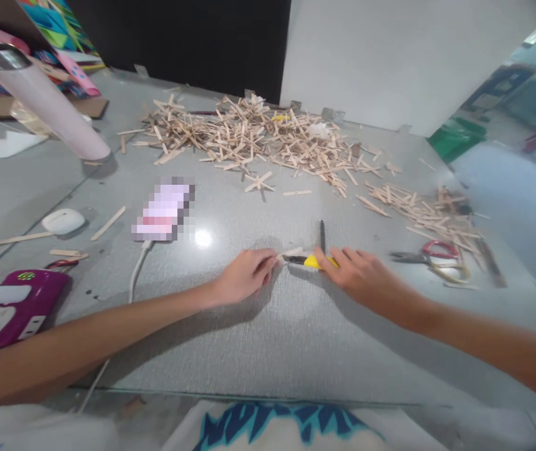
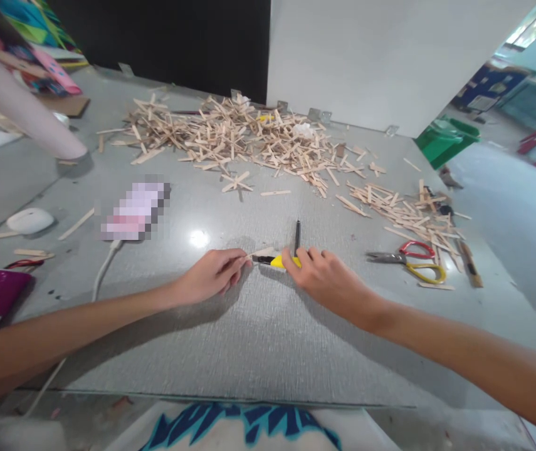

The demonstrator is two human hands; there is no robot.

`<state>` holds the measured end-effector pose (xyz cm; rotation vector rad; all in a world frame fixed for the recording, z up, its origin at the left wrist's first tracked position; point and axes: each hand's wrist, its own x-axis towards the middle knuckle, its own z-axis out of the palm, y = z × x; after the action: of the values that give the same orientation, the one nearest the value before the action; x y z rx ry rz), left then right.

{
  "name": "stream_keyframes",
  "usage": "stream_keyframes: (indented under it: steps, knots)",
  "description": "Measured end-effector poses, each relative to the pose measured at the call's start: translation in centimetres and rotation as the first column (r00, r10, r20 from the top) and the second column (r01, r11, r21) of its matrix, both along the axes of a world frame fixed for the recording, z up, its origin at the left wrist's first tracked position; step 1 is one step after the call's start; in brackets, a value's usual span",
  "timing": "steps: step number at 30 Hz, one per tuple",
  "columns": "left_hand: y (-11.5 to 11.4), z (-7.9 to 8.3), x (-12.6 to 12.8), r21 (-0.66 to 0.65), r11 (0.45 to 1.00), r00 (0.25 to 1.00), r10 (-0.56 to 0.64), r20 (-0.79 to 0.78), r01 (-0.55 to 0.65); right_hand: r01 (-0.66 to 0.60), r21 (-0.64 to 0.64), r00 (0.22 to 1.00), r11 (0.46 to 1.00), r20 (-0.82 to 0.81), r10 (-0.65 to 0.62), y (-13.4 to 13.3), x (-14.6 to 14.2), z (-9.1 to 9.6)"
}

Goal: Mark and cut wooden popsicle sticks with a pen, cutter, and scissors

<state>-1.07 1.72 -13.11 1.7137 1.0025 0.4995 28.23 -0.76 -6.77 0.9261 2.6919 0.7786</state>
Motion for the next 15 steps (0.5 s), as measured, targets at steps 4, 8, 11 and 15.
stream_keyframes:
  steps: [4,8,11,15]
  knots:
    - [0.3,0.3,-0.3,-0.057,0.998,0.999,-0.026,-0.03,0.024,0.05,-0.118,0.998,0.992,-0.038,-0.055,0.5,0.9,-0.8]
    - [0.6,0.6,-0.2,-0.054,0.997,0.995,-0.062,-0.073,0.058,0.028,-0.302,0.999,0.953,-0.023,-0.036,2.3,1.4,-1.6]
    - [0.9,0.6,-0.1,-0.006,0.997,0.992,-0.078,-0.098,0.078,0.008,-0.4,0.999,0.917,-0.039,-0.026,3.6,1.2,-1.5]
    - [0.9,0.6,-0.1,0.066,0.991,0.988,-0.106,-0.113,0.114,0.043,-0.403,0.999,0.914,0.028,-0.034,2.9,-0.5,0.6]
